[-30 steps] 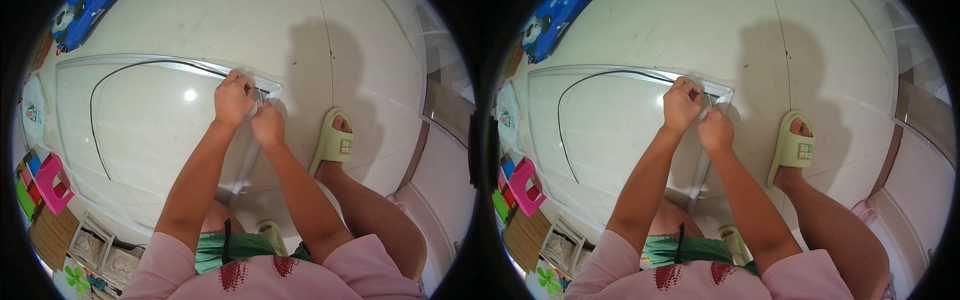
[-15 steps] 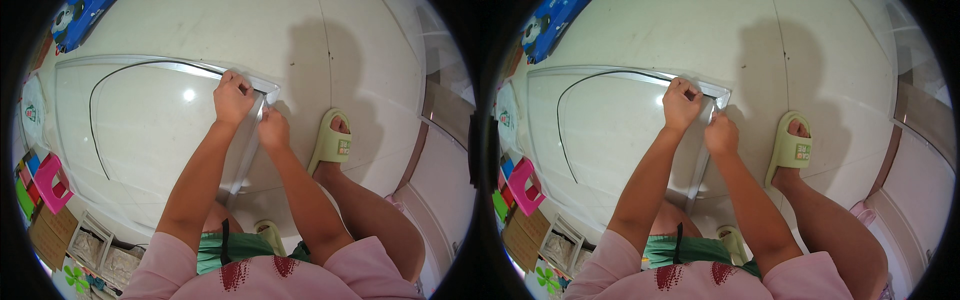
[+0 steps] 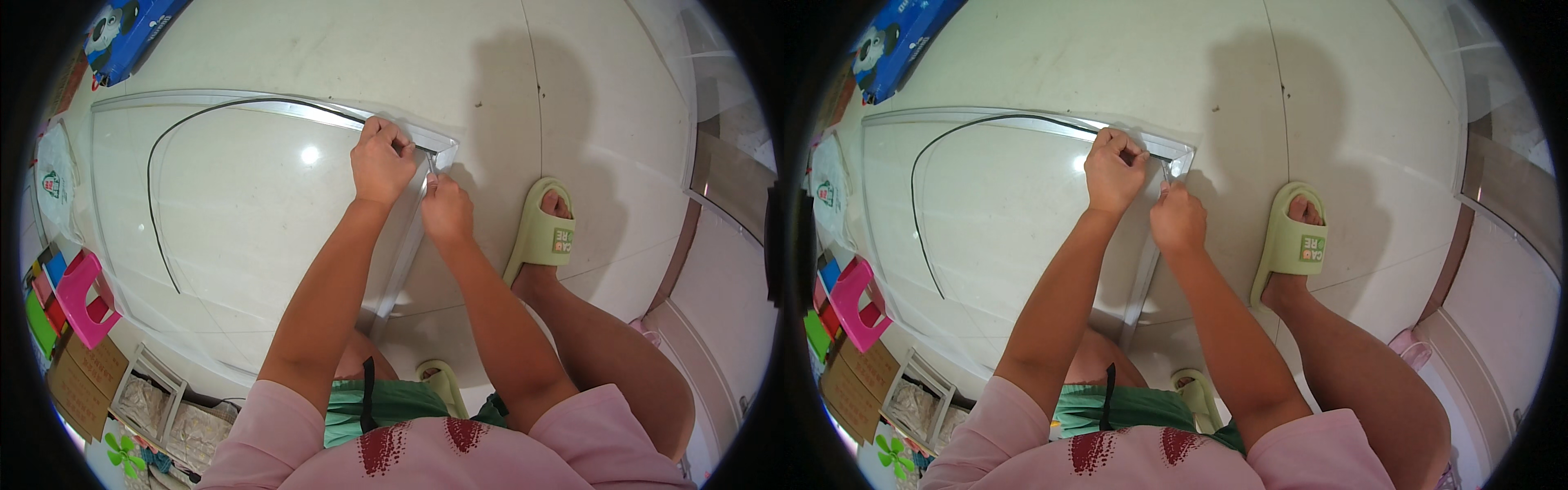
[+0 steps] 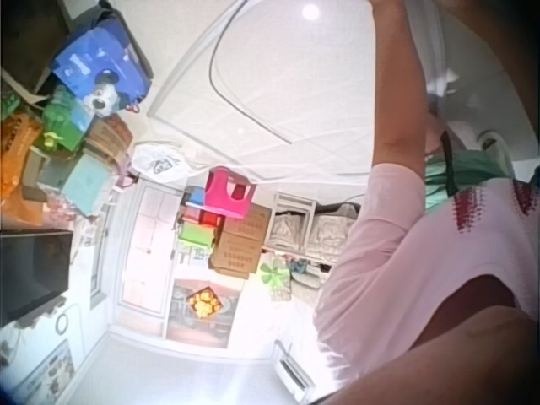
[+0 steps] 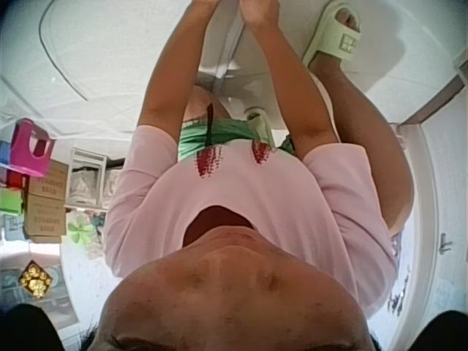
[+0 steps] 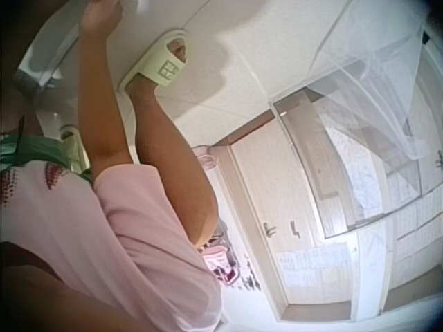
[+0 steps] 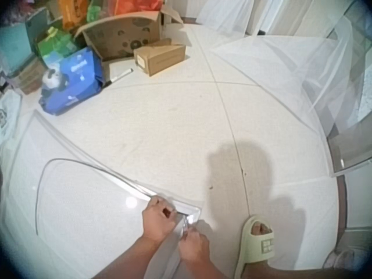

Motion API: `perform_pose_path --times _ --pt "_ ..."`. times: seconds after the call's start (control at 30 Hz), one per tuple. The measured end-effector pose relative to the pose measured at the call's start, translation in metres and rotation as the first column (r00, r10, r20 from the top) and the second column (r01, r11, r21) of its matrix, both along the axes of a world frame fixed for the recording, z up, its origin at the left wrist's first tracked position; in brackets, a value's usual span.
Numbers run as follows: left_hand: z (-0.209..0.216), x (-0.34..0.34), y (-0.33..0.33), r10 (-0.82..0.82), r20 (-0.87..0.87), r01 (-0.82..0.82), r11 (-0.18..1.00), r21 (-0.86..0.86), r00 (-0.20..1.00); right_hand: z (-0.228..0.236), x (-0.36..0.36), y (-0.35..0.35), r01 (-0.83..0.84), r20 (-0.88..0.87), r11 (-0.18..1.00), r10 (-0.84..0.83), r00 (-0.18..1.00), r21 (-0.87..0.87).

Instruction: The person assembles a window screen frame by pushing a rubber spline into the groove of an aluminum frame using a tool, then cuts the excess spline.

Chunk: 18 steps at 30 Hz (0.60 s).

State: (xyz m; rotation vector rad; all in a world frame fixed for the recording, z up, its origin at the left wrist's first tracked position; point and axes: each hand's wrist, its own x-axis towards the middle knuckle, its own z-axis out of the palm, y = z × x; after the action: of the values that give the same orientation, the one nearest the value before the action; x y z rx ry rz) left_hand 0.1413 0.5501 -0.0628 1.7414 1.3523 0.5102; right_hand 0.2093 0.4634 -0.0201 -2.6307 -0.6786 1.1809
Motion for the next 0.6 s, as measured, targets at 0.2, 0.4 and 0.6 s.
perform_pose_path --times 0.2,0.4,0.6 --pt "-0.0008 -0.0011 0.0 -0.006 0.006 0.006 1.0 0.026 1.0 0.003 -0.0015 0.0004 0.017 0.035 0.999 -0.018 0.999 0.034" --pt "0.0006 -0.0003 -0.0011 0.015 0.017 -0.015 1.0 -0.012 1.0 -0.0003 0.0026 -0.0033 0.025 0.025 0.999 -0.026 0.999 0.044" --pt "-0.0011 -0.0008 -0.0014 0.003 0.01 -0.003 1.0 0.003 1.0 -0.0007 -0.0002 -0.0038 0.009 0.038 0.999 -0.011 0.999 0.047"
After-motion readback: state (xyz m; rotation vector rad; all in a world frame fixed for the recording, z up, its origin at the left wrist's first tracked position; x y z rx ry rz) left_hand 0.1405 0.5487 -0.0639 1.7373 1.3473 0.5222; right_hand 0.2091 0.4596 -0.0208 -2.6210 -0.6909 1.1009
